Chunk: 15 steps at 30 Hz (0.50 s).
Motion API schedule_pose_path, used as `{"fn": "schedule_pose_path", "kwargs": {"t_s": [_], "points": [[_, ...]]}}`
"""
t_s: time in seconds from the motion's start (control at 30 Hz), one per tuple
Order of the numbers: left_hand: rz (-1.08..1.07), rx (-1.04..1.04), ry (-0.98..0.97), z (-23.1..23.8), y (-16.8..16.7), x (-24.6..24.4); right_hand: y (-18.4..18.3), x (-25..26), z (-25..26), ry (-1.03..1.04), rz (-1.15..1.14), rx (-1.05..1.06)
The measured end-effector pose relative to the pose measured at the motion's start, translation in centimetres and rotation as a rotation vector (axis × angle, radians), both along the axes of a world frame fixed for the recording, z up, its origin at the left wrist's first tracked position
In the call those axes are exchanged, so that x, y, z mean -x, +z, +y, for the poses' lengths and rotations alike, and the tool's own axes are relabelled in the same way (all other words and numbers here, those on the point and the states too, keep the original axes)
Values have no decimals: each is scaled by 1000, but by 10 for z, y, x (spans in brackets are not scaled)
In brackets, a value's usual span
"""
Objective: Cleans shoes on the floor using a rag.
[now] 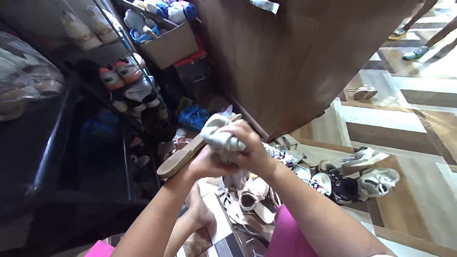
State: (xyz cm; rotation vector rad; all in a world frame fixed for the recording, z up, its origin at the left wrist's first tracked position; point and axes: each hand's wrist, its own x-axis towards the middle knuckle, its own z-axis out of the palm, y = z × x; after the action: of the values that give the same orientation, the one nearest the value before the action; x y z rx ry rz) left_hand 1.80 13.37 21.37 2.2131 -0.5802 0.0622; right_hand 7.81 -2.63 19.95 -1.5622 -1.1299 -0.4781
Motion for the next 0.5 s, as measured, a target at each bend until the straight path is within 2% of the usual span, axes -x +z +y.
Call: {"fn": "schedule_pose_path", "kwargs": {"t_s": [0.07,0.13,0.2,0.27,0.37,0.5], "points": [[5,-47,-14,1,-5,1,-5,1,1,6,-101,104],[112,-187,77,1,-1,4,-10,-10,-4,-24,-64,185],[137,-227,123,4,-1,4,-11,-19,-9,-72,-19,215],[116,-212,133,2,1,6,-8,-13,-5,-84,-12,198],[29,-86,68,3,-10,7,-4,1,2,-11,-42,209],[53,-203,158,2,-6,6,-6,-20,-10,-58,-22,268]]}}
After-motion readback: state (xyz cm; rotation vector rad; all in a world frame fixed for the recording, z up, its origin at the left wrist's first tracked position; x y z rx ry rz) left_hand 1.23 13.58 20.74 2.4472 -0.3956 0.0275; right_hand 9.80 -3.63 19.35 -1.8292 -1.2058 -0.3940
